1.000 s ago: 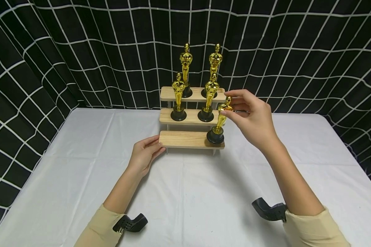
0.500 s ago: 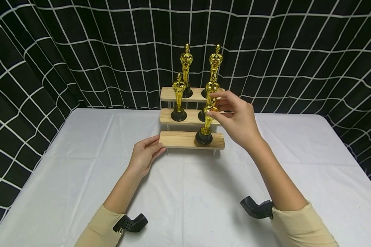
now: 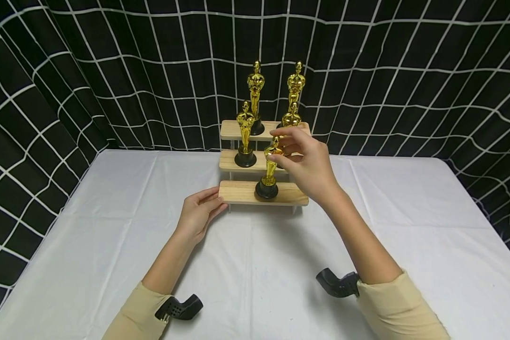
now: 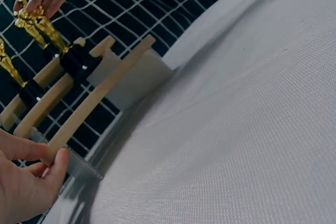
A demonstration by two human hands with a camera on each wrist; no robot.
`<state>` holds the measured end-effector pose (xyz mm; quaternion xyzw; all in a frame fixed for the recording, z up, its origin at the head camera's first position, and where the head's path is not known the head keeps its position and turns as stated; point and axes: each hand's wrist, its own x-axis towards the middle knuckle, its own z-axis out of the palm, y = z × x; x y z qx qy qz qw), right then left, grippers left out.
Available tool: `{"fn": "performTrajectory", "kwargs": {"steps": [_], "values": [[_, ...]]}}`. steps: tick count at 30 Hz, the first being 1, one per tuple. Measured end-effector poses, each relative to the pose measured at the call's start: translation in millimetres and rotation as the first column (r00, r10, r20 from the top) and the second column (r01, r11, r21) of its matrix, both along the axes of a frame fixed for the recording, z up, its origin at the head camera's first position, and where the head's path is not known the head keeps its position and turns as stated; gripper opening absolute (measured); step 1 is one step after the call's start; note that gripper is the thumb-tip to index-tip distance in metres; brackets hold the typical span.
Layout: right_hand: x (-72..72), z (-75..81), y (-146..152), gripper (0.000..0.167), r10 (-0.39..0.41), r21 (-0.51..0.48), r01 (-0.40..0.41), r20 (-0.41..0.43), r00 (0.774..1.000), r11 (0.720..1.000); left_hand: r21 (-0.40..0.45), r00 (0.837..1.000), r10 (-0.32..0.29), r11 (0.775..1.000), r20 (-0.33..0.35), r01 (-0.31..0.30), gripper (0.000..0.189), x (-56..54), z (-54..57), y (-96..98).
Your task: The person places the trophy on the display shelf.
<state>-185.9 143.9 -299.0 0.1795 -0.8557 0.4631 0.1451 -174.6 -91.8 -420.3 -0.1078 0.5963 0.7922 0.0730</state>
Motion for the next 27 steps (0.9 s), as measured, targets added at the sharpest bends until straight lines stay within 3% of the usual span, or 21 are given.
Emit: {"fn": "performTrajectory", "kwargs": {"steps": [27], "values": [[-7.8,-10.7,-33,0.043,0.092,-0.044,-0.092,0.009,0.996,0.995,0.000,1.000,-0.011,1.000,0.002,0.011,0.045,0.0,-0.4,-0.1]]}}
